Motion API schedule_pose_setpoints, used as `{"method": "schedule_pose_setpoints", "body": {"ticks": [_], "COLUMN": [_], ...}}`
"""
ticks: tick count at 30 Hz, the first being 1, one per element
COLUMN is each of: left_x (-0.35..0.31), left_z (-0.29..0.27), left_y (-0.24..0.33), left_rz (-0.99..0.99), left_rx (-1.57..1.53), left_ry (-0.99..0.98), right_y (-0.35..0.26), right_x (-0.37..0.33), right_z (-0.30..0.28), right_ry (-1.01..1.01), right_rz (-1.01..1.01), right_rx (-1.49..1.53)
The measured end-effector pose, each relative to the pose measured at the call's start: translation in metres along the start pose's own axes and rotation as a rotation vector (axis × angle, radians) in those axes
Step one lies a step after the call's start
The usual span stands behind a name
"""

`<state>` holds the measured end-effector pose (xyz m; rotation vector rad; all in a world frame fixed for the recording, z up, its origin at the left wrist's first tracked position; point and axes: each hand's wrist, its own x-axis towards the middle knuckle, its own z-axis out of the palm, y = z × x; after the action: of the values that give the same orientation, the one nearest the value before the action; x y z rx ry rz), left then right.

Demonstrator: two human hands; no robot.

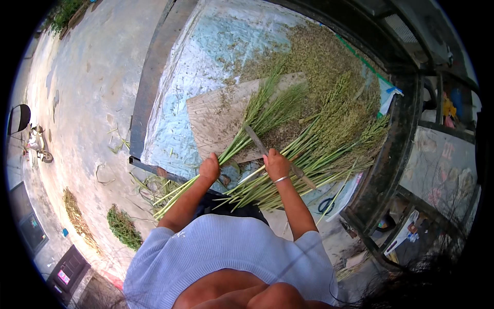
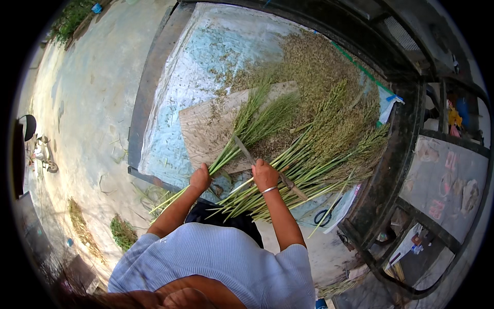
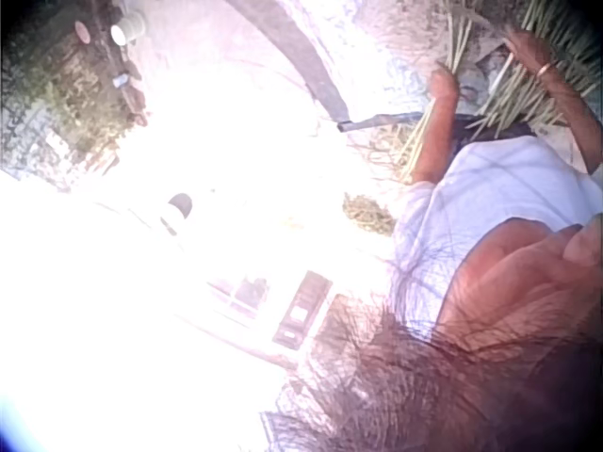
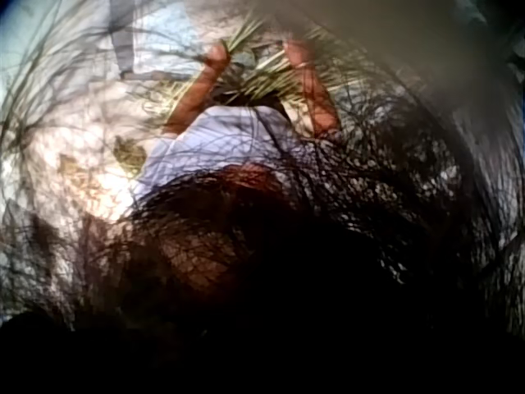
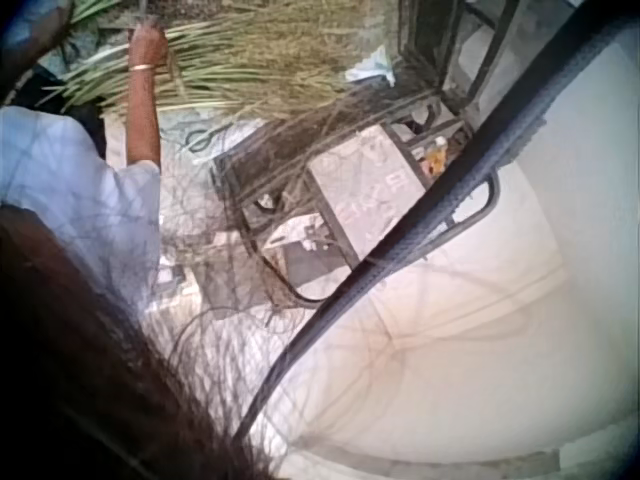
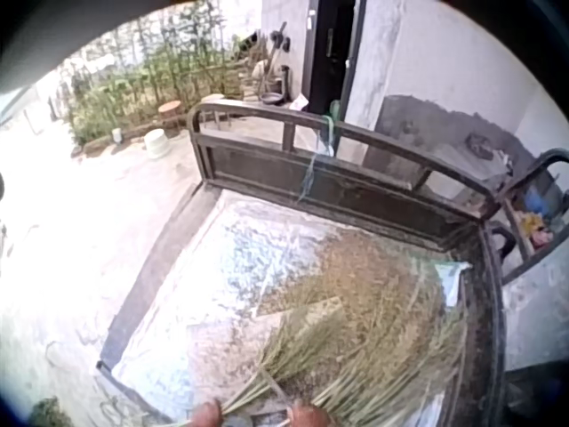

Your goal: The person stands on a rooftop and manually threshes bundles of grain stalks. They hold a bundle in one hand and repeatedly strike the grain heads against a wooden board to separate the seeds, which fall onto a tarp below. The person processes the stalks in small groups, occasionally adjusting their grip and position.

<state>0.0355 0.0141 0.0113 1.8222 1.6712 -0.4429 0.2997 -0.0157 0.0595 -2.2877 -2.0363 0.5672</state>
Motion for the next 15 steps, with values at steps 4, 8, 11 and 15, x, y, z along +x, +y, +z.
{"method": "schedule_pose_setpoints", "body": {"ticks": [4, 8, 11, 15], "left_x": [0.008, 0.011, 0.012, 0.011], "left_z": [-0.004, -0.008, -0.004, -0.009], "left_y": [-0.003, -0.008, -0.012, -0.011], "left_rz": [0.015, 0.051, 0.055, 0.064], "left_rx": [-0.042, -0.019, -0.033, -0.053], "left_ry": [-0.02, -0.024, 0.014, 0.071], "right_y": [0.087, 0.102, 0.04, 0.045], "right_x": [0.031, 0.044, 0.027, 0.022], "right_z": [-0.02, -0.037, -0.041, -0.004], "right_ry": [-0.001, 0.357, 0.129, -0.026], "right_rz": [0.264, 0.255, -0.017, -0.123], "right_rx": [-0.135, -0.193, -0.073, -0.065]}}
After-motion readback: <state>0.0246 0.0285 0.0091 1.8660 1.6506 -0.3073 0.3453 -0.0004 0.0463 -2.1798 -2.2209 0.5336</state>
